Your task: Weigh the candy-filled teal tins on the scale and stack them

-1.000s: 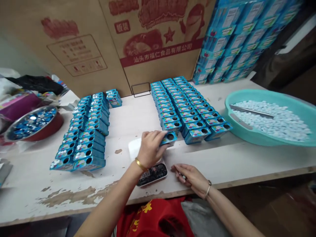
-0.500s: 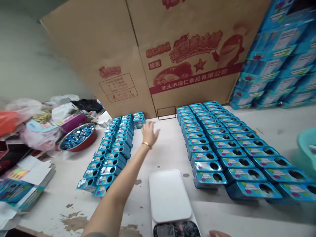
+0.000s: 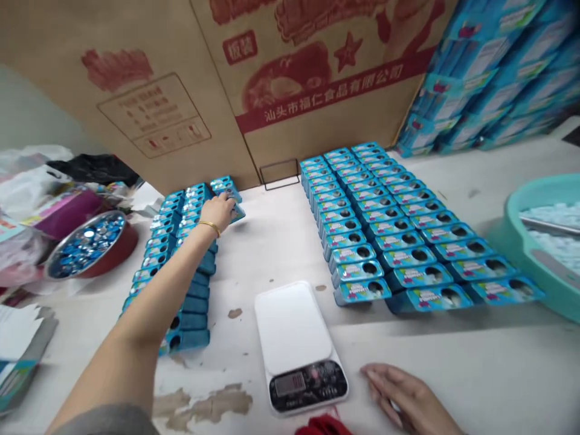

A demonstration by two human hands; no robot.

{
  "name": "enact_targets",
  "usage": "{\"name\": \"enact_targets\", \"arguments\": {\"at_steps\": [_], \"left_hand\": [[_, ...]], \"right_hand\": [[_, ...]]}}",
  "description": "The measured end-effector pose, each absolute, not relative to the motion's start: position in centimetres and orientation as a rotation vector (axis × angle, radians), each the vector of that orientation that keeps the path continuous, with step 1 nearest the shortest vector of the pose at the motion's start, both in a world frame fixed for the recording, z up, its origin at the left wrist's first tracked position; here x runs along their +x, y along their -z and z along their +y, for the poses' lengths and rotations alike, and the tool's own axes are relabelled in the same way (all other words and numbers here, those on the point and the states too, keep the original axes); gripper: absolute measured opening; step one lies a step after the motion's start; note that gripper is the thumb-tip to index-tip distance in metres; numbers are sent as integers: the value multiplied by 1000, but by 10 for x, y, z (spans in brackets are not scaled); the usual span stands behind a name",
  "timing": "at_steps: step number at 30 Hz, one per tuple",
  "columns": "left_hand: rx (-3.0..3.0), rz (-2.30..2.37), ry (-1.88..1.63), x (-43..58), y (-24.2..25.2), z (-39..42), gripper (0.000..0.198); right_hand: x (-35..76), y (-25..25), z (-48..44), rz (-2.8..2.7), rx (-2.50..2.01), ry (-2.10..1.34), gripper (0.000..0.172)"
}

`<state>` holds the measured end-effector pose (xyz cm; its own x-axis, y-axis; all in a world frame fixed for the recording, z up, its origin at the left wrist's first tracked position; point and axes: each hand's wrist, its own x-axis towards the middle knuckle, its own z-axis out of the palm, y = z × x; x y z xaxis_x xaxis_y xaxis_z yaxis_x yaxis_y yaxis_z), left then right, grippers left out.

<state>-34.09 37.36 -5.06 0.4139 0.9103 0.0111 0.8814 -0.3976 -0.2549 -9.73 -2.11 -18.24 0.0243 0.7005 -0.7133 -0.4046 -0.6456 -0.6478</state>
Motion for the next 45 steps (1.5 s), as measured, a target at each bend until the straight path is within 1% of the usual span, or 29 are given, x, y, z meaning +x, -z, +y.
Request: {"name": "enact_targets", "arguments": {"at_steps": [3, 5, 8, 10, 13, 15, 17, 18, 20, 22, 26, 29, 31, 35, 39, 45], "left_hand": [[-2611, -1242, -280, -327, 22, 285, 24], [-2723, -1127, -347, -312, 9, 223, 22], [-2841, -1045, -436, -289, 10, 155, 19], [-2869, -1053, -455, -278, 18, 132, 17], [-2886, -1113, -400, -272, 28, 123, 18], [-2921, -1139, -219, -278, 30, 121, 29], [-2965, -1204, 116, -292, 31, 118, 39], [-2969, -1270, 321, -302, 33, 115, 40], [-2922, -1465, 696, -326, 43, 105, 33], [-2851, -1682, 897, -352, 63, 91, 25], [-2759, -1957, 884, -396, 123, 54, 21], [-2646, -2014, 887, -409, 163, 27, 25], [-2579, -2010, 887, -409, 179, 12, 30], [-2507, -1979, 794, -402, 189, -1, 36], [-2500, -1981, 820, -402, 188, 0, 34], [-2498, -1947, 858, -407, 190, 1, 33]], "right_hand": [[-92, 175, -19, -363, -1424, -1760, 41], [-90, 171, -19, -382, -1384, -1758, 38], [-89, 169, -22, -398, -1328, -1735, 34], [-89, 170, -24, -410, -1293, -1714, 32], [-88, 171, -27, -395, -1222, -1703, 27], [-86, 171, -29, -324, -1169, -1709, 23], [-83, 170, -32, -244, -1131, -1710, 20], [-81, 170, -34, -213, -1122, -1707, 19], [-78, 167, -39, -160, -1127, -1700, 16], [-77, 162, -43, -109, -1157, -1693, 14], [-79, 149, -48, -179, -1253, -1709, 13], [-82, 141, -44, -296, -1335, -1720, 15], [-84, 133, -37, -350, -1372, -1716, 18], [-91, 108, -11, -509, -1400, -1666, 25], [-104, 72, 27, -818, -1428, -1556, 32], [-126, 41, 83, -1495, -1538, -1285, 17]]}}
